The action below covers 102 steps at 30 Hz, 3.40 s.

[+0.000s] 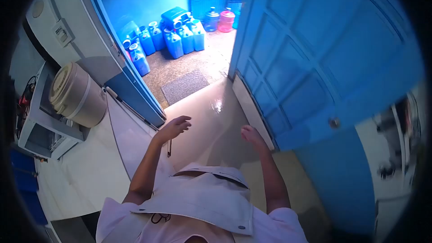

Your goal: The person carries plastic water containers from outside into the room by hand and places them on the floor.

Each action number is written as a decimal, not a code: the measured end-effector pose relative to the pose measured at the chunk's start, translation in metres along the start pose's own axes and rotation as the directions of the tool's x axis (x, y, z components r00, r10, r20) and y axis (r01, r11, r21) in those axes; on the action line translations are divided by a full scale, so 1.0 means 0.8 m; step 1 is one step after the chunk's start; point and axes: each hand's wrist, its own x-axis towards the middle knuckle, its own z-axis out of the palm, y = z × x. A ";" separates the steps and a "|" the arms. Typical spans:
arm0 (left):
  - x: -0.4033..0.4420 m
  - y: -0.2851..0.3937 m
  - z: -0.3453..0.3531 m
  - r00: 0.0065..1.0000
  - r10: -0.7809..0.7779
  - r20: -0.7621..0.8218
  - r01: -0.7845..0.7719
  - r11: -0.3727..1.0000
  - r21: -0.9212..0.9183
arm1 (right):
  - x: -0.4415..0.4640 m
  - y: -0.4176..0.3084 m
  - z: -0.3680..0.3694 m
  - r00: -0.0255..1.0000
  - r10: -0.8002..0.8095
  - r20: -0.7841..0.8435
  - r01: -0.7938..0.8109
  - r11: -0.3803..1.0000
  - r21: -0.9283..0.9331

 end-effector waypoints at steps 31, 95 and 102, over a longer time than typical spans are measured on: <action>0.560 -0.169 -0.668 0.663 -0.561 -0.496 0.199 0.771 -0.605 | 1.031 -0.547 0.010 0.920 0.160 0.359 -0.099 0.978 -0.183; 0.617 -0.630 -1.522 -0.695 -0.533 -0.483 -0.207 0.791 -0.576 | 2.032 -0.844 1.388 0.227 -0.266 0.937 0.917 -0.265 -0.297; 0.621 -0.627 -1.553 -0.543 -0.490 -0.682 -0.246 0.869 -0.428 | 1.931 -1.016 1.280 -0.005 -0.053 0.999 0.975 -0.223 -0.007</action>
